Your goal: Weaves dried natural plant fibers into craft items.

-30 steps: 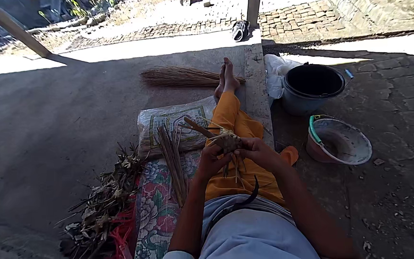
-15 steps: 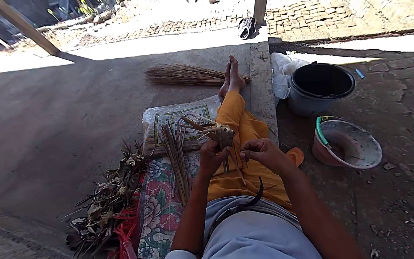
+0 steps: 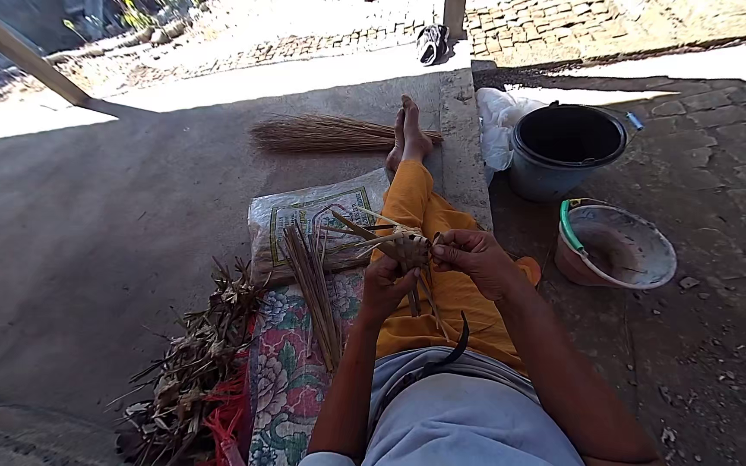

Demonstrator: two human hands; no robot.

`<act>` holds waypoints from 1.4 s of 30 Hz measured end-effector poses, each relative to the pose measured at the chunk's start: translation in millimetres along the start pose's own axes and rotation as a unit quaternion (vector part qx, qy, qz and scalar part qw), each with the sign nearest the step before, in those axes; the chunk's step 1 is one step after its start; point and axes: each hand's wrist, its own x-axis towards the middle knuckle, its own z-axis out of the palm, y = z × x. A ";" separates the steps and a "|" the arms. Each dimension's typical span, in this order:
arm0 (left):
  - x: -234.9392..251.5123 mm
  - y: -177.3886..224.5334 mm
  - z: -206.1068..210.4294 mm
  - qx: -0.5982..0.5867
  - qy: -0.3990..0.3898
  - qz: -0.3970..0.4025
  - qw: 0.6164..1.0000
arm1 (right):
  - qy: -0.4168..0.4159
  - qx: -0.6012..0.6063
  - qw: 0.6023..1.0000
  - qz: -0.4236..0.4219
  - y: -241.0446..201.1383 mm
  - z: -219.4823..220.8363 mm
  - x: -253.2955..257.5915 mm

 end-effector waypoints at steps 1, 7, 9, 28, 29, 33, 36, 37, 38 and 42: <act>-0.1 -0.2 0.4 0.005 0.004 -0.003 1.000 | -0.018 -0.012 1.000 0.001 1.4 -0.5 0.0; -0.5 -3.6 8.1 0.026 0.060 -0.002 0.998 | -0.035 -0.090 0.995 -0.020 8.1 2.8 1.0; -1.7 -8.6 11.2 0.013 0.076 0.006 0.997 | -0.030 -0.118 0.991 -0.053 13.3 4.1 1.9; -0.9 -31.1 13.4 -0.225 0.216 -0.074 0.947 | 0.102 -0.403 0.890 -0.187 -5.0 4.8 -14.4; -2.0 -30.7 16.0 -0.197 0.199 -0.079 0.957 | 0.105 -0.384 0.894 -0.208 -8.4 8.0 -16.6; -8.0 -28.8 31.3 -0.126 0.162 -0.088 0.975 | 0.052 -0.360 0.912 -0.189 1.6 18.1 -10.8; -11.3 -24.9 39.7 -0.148 0.161 -0.109 0.970 | 0.051 -0.399 0.904 -0.144 20.1 15.1 2.4; -11.6 -24.2 41.2 -0.163 0.168 -0.118 0.965 | 0.053 -0.394 0.909 -0.127 24.2 13.4 5.4; -11.5 -23.8 41.9 -0.177 0.173 -0.125 0.961 | 0.056 -0.379 0.917 -0.112 26.9 11.7 7.5; -9.6 -22.0 41.1 -0.200 0.160 -0.151 0.955 | 0.048 -0.268 0.959 -0.076 34.0 6.0 13.4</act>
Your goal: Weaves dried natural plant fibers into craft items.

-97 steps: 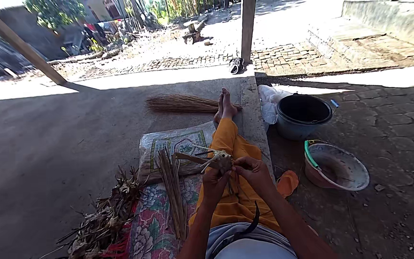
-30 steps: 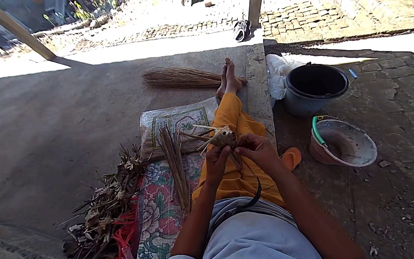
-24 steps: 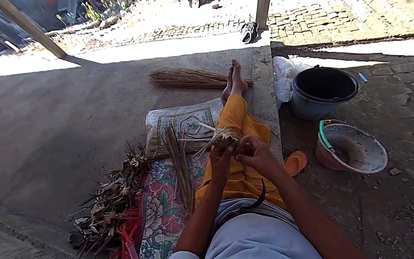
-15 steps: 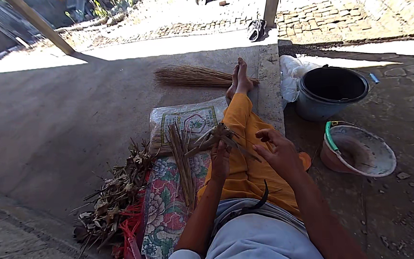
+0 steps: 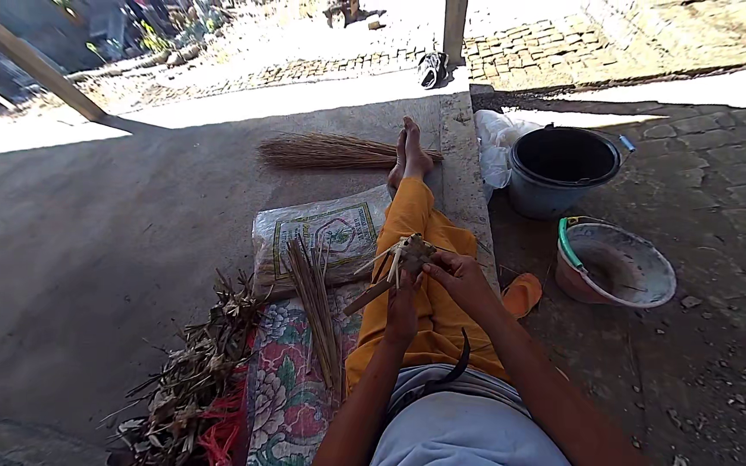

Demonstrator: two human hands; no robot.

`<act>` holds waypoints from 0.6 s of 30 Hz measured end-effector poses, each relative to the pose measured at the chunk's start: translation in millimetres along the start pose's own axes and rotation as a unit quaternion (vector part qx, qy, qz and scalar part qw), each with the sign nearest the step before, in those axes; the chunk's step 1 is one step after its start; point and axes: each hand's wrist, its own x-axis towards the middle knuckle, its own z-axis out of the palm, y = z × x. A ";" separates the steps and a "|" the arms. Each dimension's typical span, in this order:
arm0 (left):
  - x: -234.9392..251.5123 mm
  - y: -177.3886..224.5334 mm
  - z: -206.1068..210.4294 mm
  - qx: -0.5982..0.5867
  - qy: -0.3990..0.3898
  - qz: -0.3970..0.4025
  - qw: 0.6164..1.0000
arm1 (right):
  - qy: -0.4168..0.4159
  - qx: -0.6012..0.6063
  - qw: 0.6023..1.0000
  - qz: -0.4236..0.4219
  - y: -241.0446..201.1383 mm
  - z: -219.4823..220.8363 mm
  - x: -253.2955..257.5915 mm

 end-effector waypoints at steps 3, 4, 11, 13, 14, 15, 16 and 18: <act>-0.8 5.6 0.3 0.044 -0.031 -0.002 0.999 | 0.037 0.058 0.998 -0.001 3.7 -1.4 1.6; -1.4 9.7 -0.2 0.071 -0.051 0.000 0.996 | 0.069 0.038 0.997 -0.004 4.1 -3.9 2.4; 10.0 36.2 -0.9 0.307 -0.035 0.183 0.933 | 0.165 -0.155 0.973 -0.040 -4.3 -41.2 1.3; 22.3 36.0 -9.3 0.421 -0.005 0.242 0.874 | 0.129 -0.163 0.977 -0.050 -5.3 -45.8 -1.0; 26.1 36.6 -14.0 0.467 0.002 0.241 0.851 | 0.109 -0.157 0.980 -0.052 -6.9 -47.7 -2.1; 28.2 37.3 -18.7 0.493 -0.002 0.228 0.840 | 0.095 -0.146 0.983 -0.054 -8.1 -48.8 -2.7; 29.9 37.0 -23.2 0.499 -0.009 0.218 0.839 | 0.088 -0.130 0.986 -0.056 -9.1 -49.4 -2.7; 31.8 34.7 -30.0 0.475 -0.026 0.205 0.855 | 0.078 -0.079 0.992 -0.060 -10.3 -50.5 -2.2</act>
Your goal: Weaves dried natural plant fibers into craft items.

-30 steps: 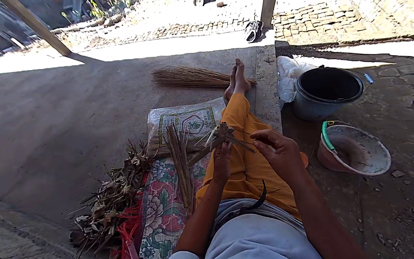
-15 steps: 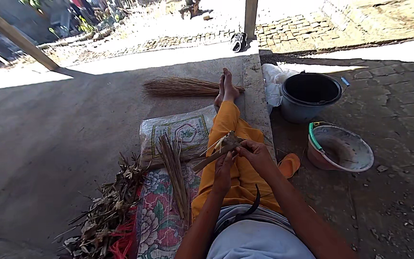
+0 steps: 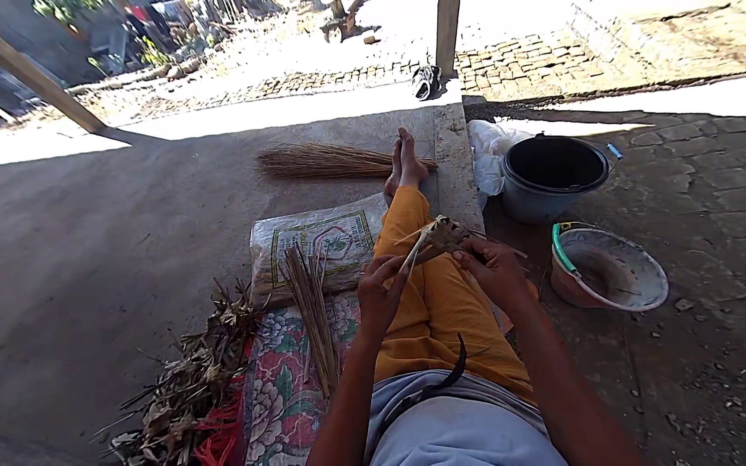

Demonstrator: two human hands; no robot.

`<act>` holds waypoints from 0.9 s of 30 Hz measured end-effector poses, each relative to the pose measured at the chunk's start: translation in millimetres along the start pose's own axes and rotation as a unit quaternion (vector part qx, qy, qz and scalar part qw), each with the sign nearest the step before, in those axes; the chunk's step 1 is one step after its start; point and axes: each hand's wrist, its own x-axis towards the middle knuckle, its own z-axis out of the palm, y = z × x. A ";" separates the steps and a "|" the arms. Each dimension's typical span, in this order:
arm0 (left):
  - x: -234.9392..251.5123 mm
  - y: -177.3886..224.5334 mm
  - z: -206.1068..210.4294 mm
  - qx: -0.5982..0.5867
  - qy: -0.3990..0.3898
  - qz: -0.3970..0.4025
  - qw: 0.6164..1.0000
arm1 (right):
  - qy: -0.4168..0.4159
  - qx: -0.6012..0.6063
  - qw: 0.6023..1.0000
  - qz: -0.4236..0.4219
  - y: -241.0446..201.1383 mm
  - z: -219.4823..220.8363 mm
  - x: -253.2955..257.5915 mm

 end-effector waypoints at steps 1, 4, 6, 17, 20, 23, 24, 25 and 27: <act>-0.4 -2.0 -0.8 -0.022 -0.006 -0.007 1.000 | -0.003 0.026 1.000 -0.003 0.6 -0.3 0.6; 0.7 -0.4 -4.9 -0.060 -0.025 -0.015 0.998 | -0.042 0.058 0.997 -0.003 0.8 -1.8 1.5; 1.4 1.3 -6.7 -0.021 -0.046 0.013 0.999 | -0.101 0.042 0.994 -0.007 4.3 -1.9 2.5; -3.9 27.2 14.5 -0.239 0.042 -0.164 0.956 | 0.106 -0.101 0.983 -0.107 -4.8 37.9 -7.7; -4.9 26.9 17.5 -0.254 0.044 -0.156 0.953 | -0.029 -0.079 0.996 0.017 -8.8 38.8 -7.9; -7.4 28.6 25.2 -0.256 0.042 -0.142 0.955 | 0.029 0.081 0.996 0.019 3.6 58.6 -9.2; -8.5 27.9 27.2 -0.266 0.043 -0.143 0.952 | 0.050 0.130 0.990 0.013 4.5 63.5 -10.1; -9.1 27.1 28.2 -0.286 0.044 -0.151 0.945 | 0.060 0.160 0.985 0.004 4.5 66.4 -10.8; -9.7 30.1 28.8 -0.333 0.053 -0.192 0.922 | 0.053 0.188 0.981 -0.007 2.9 67.1 -11.9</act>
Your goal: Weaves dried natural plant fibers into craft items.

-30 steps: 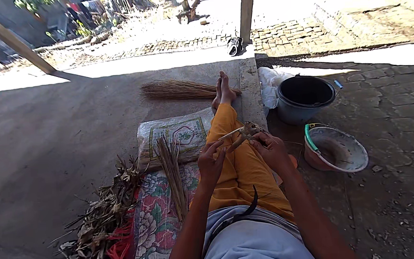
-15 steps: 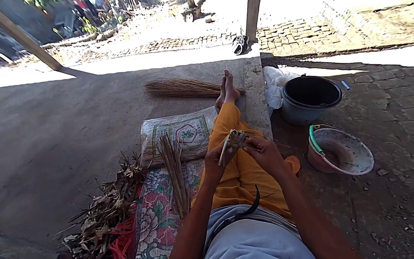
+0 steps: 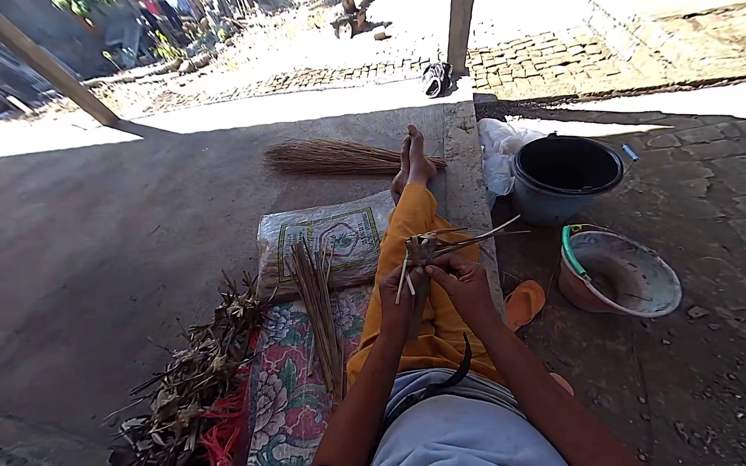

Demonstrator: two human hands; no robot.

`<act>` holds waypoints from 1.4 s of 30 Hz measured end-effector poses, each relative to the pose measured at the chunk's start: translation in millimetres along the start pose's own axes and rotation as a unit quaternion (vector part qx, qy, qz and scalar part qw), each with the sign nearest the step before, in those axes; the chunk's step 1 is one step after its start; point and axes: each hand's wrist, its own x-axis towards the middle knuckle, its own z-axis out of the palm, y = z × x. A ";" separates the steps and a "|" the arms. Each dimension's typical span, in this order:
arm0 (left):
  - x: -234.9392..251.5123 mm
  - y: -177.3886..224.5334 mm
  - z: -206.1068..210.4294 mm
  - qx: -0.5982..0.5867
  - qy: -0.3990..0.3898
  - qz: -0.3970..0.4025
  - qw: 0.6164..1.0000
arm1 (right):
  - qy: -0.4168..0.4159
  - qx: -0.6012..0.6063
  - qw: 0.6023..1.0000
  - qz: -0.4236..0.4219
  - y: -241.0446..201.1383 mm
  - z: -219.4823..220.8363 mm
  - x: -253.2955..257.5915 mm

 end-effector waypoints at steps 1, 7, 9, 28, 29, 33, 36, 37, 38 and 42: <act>-1.0 2.4 2.1 -0.020 0.009 -0.020 1.000 | -0.006 0.013 1.000 0.009 -2.0 -1.1 0.4; -4.7 10.0 13.9 -0.083 0.045 -0.079 0.992 | -0.027 0.043 0.998 0.020 -6.0 -6.6 1.5; -4.4 10.5 14.3 -0.096 0.060 -0.092 0.989 | -0.047 0.046 0.998 0.018 -7.6 -6.2 0.5; 7.1 8.8 -25.9 0.116 -0.113 0.047 0.986 | -0.095 -0.195 0.976 0.001 -2.4 -18.4 6.4; 6.9 9.9 -26.5 0.114 -0.116 0.048 0.986 | -0.102 -0.180 0.978 0.017 -0.6 -18.5 6.8; 6.8 10.8 -29.8 0.097 -0.131 0.047 0.985 | -0.063 -0.193 0.979 -0.032 1.9 -16.7 4.8; 6.2 11.0 -30.2 0.087 -0.108 0.053 0.989 | 0.013 -0.220 0.971 -0.098 1.1 -16.2 3.9; 6.3 11.0 -30.5 0.089 -0.102 0.054 0.989 | 0.020 -0.216 0.970 -0.105 -0.9 -16.9 3.5; 6.4 11.8 -30.7 0.090 -0.101 0.053 0.989 | 0.022 -0.211 0.971 -0.113 -2.5 -17.4 3.5; 3.8 17.0 -30.2 0.069 -0.113 0.027 0.991 | -0.026 -0.189 0.977 -0.090 0.8 -17.7 3.7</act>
